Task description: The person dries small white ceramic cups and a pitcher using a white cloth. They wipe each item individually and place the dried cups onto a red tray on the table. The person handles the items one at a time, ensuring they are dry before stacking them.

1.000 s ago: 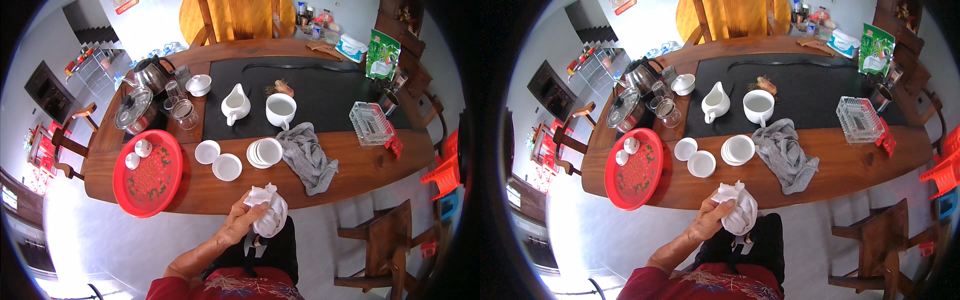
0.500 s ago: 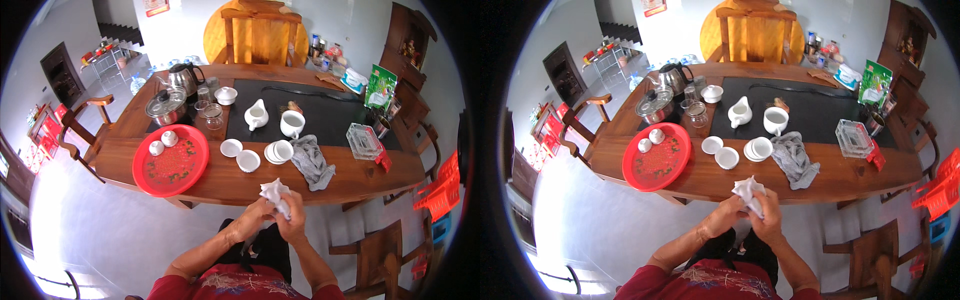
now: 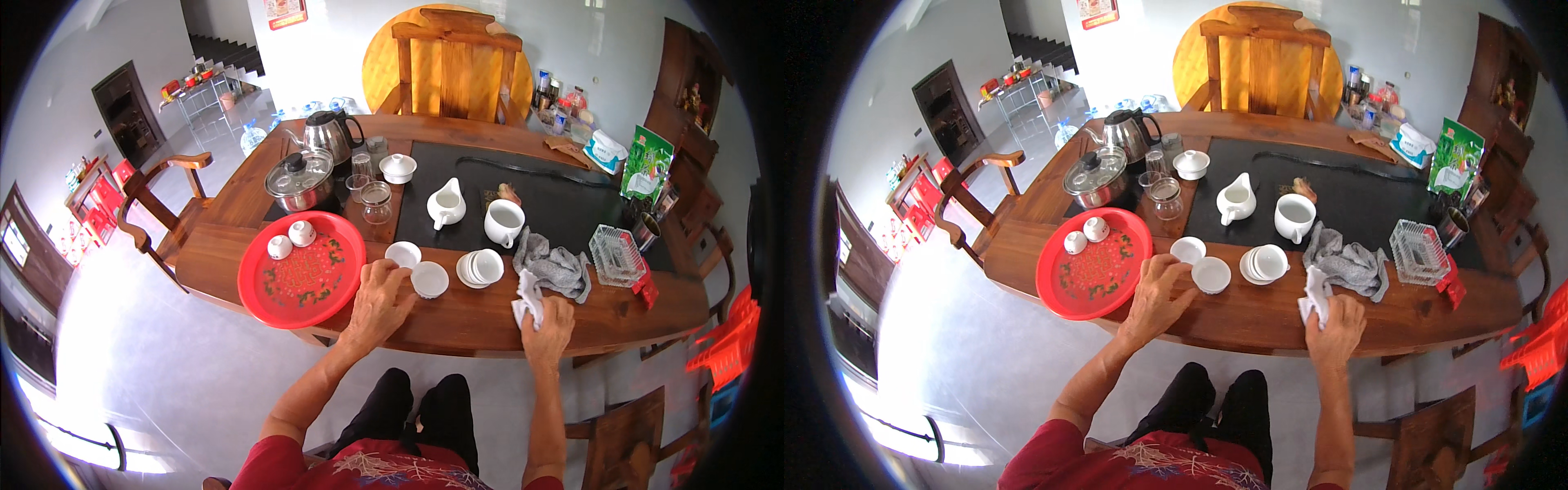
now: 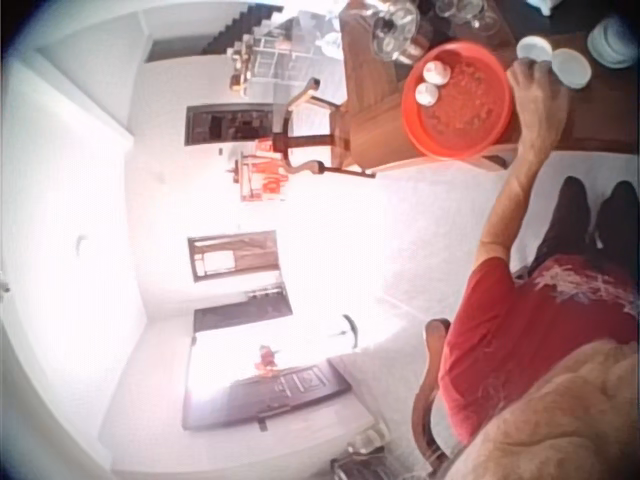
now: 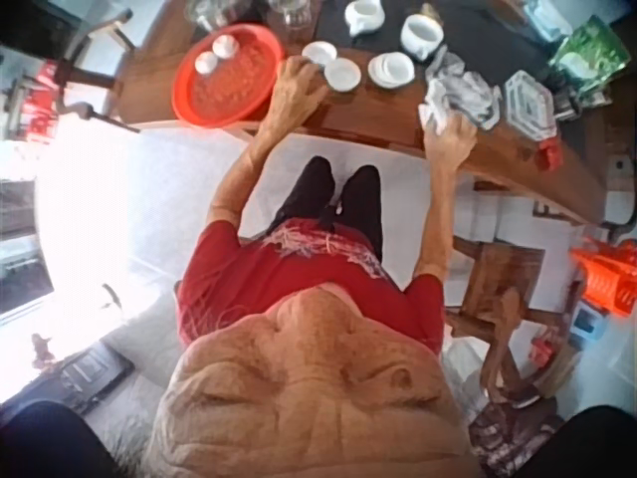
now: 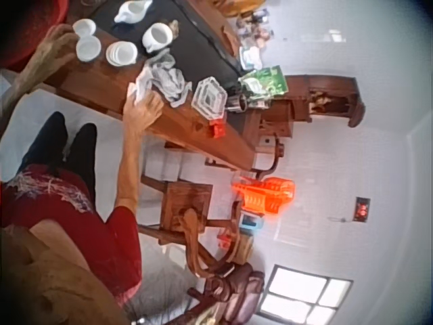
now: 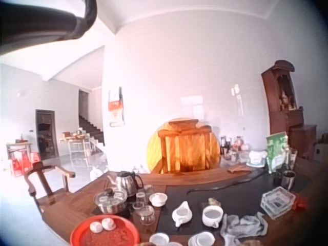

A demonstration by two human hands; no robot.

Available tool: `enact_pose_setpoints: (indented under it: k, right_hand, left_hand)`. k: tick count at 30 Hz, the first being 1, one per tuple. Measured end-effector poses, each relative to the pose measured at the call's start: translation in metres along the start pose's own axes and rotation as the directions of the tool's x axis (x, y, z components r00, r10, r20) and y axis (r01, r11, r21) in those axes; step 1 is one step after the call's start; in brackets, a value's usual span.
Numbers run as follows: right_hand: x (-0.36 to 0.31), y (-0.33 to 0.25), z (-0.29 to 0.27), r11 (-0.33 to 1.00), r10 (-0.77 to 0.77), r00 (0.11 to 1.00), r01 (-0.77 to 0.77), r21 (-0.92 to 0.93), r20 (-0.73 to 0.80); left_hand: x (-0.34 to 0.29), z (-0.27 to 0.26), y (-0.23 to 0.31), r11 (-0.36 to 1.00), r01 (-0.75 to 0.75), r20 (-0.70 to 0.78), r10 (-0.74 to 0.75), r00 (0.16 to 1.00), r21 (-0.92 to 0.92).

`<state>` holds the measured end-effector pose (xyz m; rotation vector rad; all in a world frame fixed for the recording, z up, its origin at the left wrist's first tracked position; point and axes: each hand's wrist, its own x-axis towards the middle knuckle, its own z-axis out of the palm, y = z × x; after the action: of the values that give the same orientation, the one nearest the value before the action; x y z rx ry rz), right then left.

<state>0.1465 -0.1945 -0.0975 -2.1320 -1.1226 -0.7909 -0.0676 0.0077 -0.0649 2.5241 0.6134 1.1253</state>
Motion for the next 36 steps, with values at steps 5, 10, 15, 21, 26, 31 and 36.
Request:
enact_pose_setpoints:
  k: [5, 10, 15, 21, 26, 31, 36]
  right_hand:
    - [-0.010, -0.013, 0.010, 0.992, 0.072, 0.995, -0.079, 0.098, 0.075]
    - [-0.011, -0.012, 0.011, 0.991, 0.086, 0.994, -0.093, 0.099, 0.075]
    - [-0.010, -0.014, 0.009, 0.992, 0.087, 0.994, -0.092, 0.086, 0.061]
    - [-0.010, -0.016, 0.010, 0.990, 0.114, 0.993, -0.117, 0.072, 0.043]
    - [-0.013, -0.010, 0.014, 0.933, 0.228, 0.973, -0.209, 0.293, -0.030]
    - [-0.015, -0.059, -0.019, 0.606, 0.424, 0.906, -0.293, 0.739, 0.012]
    - [-0.007, -0.132, -0.023, 0.765, -0.194, 0.971, 0.237, 0.599, -0.136]
  left_hand:
    - [0.005, 0.022, -0.005, 0.986, -0.152, 0.076, 0.146, 0.986, 0.073]
    - [0.008, 0.027, -0.012, 0.995, -0.094, 0.058, 0.096, 0.994, -0.041]
    - [0.011, 0.030, -0.010, 0.978, 0.027, 0.050, -0.017, 0.999, -0.207]
    - [0.018, 0.019, -0.004, 0.918, 0.151, 0.030, -0.150, 0.988, -0.366]
    - [-0.001, 0.011, 0.006, 0.286, 0.259, 0.155, -0.341, 0.927, -0.922]
    - [-0.036, 0.012, 0.031, -0.074, 0.349, 0.349, -0.394, 0.850, -0.934]
    - [-0.059, 0.031, 0.051, -0.133, 0.333, 0.359, -0.380, 0.853, -0.933]
